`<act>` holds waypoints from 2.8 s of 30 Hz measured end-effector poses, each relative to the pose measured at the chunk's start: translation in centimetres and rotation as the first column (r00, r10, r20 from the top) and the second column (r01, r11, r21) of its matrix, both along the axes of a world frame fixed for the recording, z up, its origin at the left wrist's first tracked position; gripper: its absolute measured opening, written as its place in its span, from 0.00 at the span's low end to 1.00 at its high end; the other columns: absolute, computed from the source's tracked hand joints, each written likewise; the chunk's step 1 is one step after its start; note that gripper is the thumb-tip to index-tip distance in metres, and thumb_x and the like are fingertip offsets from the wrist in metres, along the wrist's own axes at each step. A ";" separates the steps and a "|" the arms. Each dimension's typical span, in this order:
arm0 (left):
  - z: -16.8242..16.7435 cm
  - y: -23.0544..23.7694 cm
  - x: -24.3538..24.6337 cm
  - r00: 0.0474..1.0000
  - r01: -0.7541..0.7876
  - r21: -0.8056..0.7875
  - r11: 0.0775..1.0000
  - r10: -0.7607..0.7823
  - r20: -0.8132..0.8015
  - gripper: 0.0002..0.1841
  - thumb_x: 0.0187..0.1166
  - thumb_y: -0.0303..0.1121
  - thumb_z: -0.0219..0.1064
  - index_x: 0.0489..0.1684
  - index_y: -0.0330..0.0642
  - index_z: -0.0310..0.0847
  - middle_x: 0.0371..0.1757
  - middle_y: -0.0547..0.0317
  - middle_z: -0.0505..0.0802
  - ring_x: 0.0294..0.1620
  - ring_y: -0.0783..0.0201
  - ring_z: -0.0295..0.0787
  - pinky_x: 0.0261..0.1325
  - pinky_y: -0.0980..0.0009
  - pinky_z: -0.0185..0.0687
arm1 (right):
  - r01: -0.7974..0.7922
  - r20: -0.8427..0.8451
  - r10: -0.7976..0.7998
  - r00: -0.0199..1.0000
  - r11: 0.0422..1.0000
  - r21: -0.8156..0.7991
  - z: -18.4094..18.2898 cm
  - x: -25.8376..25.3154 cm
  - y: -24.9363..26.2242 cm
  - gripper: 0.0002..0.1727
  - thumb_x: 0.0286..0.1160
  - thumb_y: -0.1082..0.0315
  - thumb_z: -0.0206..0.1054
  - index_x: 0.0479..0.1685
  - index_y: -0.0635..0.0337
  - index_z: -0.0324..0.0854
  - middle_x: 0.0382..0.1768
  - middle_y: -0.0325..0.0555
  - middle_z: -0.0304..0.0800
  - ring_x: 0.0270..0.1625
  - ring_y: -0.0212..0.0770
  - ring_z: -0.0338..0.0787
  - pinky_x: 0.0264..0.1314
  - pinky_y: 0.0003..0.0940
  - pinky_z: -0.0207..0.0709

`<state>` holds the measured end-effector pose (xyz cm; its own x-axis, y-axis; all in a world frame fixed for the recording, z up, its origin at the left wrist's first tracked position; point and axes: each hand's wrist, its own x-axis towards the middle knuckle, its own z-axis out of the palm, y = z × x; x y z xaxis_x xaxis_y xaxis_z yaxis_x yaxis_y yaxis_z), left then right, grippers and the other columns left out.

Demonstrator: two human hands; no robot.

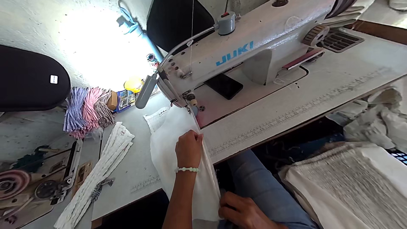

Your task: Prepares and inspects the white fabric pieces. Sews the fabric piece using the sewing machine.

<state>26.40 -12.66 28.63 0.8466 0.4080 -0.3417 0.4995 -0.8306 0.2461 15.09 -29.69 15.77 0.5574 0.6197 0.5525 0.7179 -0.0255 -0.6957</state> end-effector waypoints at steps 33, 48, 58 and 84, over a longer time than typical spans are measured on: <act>-7.0 6.9 -2.1 0.639 0.494 0.118 0.861 -0.452 0.623 0.16 0.81 0.43 0.67 0.49 0.41 0.94 0.72 0.48 0.89 0.77 0.45 0.82 0.83 0.36 0.60 | 0.293 0.306 -0.282 0.909 0.956 0.010 0.1 4.5 2.3 0.08 0.76 0.73 0.62 0.36 0.51 0.86 0.36 0.41 0.87 0.38 0.37 0.85 0.35 0.22 0.79; -7.9 2.9 -7.1 0.578 0.357 0.086 0.930 -0.293 0.762 0.08 0.77 0.30 0.67 0.37 0.36 0.93 0.47 0.51 0.94 0.52 0.63 0.90 0.60 0.77 0.82 | 0.356 0.343 -0.330 0.880 0.934 -0.014 0.9 4.7 2.6 0.08 0.79 0.72 0.61 0.36 0.52 0.85 0.35 0.42 0.84 0.34 0.36 0.81 0.29 0.22 0.74; -8.8 4.6 -8.9 0.560 0.482 0.230 0.845 -0.500 0.661 0.18 0.87 0.49 0.59 0.63 0.58 0.93 0.75 0.63 0.88 0.84 0.51 0.74 0.88 0.41 0.52 | 0.361 0.422 -0.318 0.849 0.932 -0.024 1.2 5.3 2.1 0.10 0.81 0.74 0.58 0.36 0.54 0.84 0.40 0.42 0.88 0.32 0.36 0.80 0.27 0.24 0.72; -7.3 9.0 1.3 0.615 0.448 0.312 0.838 -0.542 0.573 0.21 0.84 0.51 0.60 0.68 0.57 0.90 0.73 0.51 0.89 0.77 0.39 0.81 0.76 0.19 0.53 | 0.395 0.414 -0.302 0.859 0.905 -0.158 3.8 15.6 7.3 0.05 0.61 0.79 0.70 0.30 0.61 0.89 0.38 0.49 0.94 0.37 0.47 0.93 0.27 0.34 0.83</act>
<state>27.69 -3.62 21.32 0.9250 -0.1397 0.3533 -0.2250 -0.9507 0.2132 30.70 -22.35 19.59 0.5430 0.5576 0.6280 0.8336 -0.4481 -0.3230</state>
